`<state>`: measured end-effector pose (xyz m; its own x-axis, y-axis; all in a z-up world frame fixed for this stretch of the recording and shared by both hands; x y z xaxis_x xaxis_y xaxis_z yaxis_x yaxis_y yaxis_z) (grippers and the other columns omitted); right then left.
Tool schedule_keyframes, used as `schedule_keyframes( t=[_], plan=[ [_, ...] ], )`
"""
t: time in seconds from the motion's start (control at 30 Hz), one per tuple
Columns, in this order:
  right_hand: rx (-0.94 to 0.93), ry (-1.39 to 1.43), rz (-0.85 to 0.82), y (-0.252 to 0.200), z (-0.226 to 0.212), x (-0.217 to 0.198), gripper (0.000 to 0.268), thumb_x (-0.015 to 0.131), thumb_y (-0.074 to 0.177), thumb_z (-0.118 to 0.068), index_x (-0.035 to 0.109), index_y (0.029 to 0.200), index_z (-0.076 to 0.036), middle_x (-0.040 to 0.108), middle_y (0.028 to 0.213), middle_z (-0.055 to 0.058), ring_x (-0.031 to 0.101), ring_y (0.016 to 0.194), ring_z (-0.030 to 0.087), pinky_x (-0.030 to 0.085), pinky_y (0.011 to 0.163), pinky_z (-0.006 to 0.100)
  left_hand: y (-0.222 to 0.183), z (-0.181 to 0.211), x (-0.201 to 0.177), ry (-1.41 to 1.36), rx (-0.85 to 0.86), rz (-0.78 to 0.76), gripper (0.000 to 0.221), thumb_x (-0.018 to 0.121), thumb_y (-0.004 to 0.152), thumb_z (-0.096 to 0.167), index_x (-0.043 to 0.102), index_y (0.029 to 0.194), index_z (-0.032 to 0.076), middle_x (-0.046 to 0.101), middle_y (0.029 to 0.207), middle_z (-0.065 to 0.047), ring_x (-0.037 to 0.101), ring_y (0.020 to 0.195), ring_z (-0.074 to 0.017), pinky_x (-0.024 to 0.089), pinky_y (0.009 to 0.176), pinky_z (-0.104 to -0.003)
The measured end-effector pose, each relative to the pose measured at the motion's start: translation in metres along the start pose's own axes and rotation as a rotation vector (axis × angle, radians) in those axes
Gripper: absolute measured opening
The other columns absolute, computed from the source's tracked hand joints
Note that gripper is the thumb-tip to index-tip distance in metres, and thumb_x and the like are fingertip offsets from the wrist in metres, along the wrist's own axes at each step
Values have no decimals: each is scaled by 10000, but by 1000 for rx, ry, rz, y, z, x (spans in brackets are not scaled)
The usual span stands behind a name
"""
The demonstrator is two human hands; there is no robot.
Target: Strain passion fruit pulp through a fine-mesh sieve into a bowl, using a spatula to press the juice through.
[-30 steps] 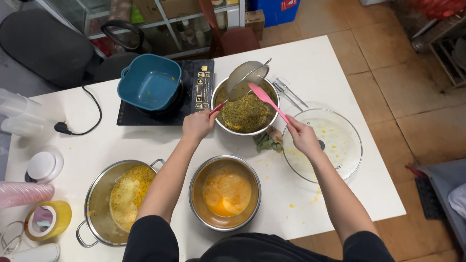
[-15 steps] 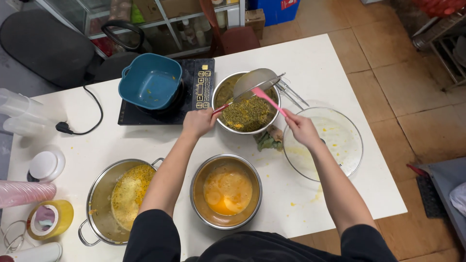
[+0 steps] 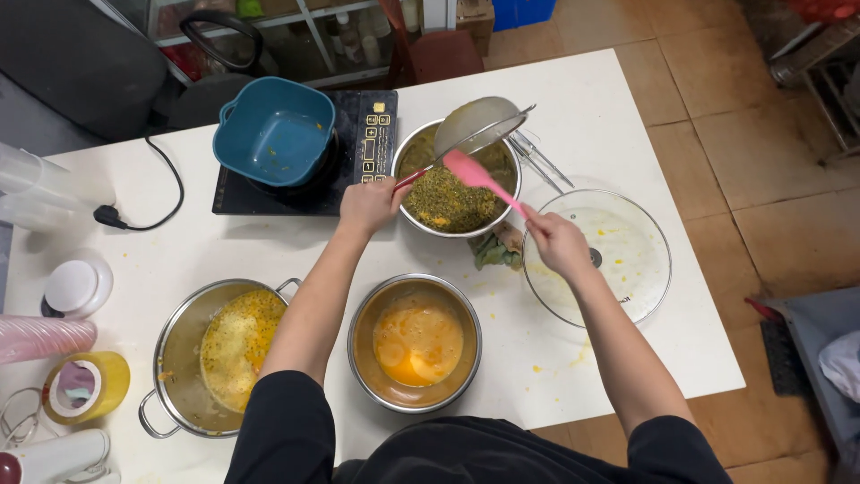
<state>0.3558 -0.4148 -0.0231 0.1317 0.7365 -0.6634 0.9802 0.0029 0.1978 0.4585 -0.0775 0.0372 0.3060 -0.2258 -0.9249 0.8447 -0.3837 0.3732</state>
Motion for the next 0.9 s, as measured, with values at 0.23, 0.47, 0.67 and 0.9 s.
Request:
schedule_keyframes(
  t=[0.23, 0.47, 0.67, 0.9],
  plan=[
    [143, -295, -110, -9, 3, -2, 314, 599, 1007, -300, 709, 1298, -336, 682, 845, 106, 653, 805, 311, 517, 696, 458, -1, -7, 6, 25, -35, -72, 455, 588, 991, 521, 696, 788, 128, 688, 645, -127, 678, 572, -351, 533, 531, -475],
    [5, -199, -67, -6, -4, -10, 327, 616, 979, -288, 712, 1291, -283, 705, 869, 120, 660, 806, 334, 523, 702, 447, -3, -11, 4, -75, -209, -124, 450, 573, 997, 494, 732, 833, 106, 701, 714, -170, 696, 675, -386, 544, 619, -510],
    [185, -19, -110, -51, 18, -17, 348, 623, 995, -266, 683, 1336, -228, 669, 741, 114, 611, 646, 232, 504, 658, 363, -54, -14, 2, -496, -439, -220, 476, 592, 1002, 479, 744, 844, 56, 668, 674, -174, 652, 610, -336, 507, 575, -446],
    [434, 845, 112, -153, 8, -31, 424, 549, 1047, -176, 585, 1448, -42, 542, 724, -23, 372, 514, 30, 267, 423, 202, -249, 57, -22, -1126, -847, -434, 487, 580, 992, 462, 626, 721, 60, 521, 501, 6, 482, 374, -91, 370, 361, -268]
  ],
)
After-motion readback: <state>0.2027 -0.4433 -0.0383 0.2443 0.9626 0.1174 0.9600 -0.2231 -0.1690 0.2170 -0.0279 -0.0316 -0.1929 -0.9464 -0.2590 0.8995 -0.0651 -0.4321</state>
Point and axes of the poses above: each hand's wrist, its own y-axis towards the middle knuckle, its own x-axis out of the palm, z = x × y, the point moved 8 cm from there along y, towards the middle knuckle
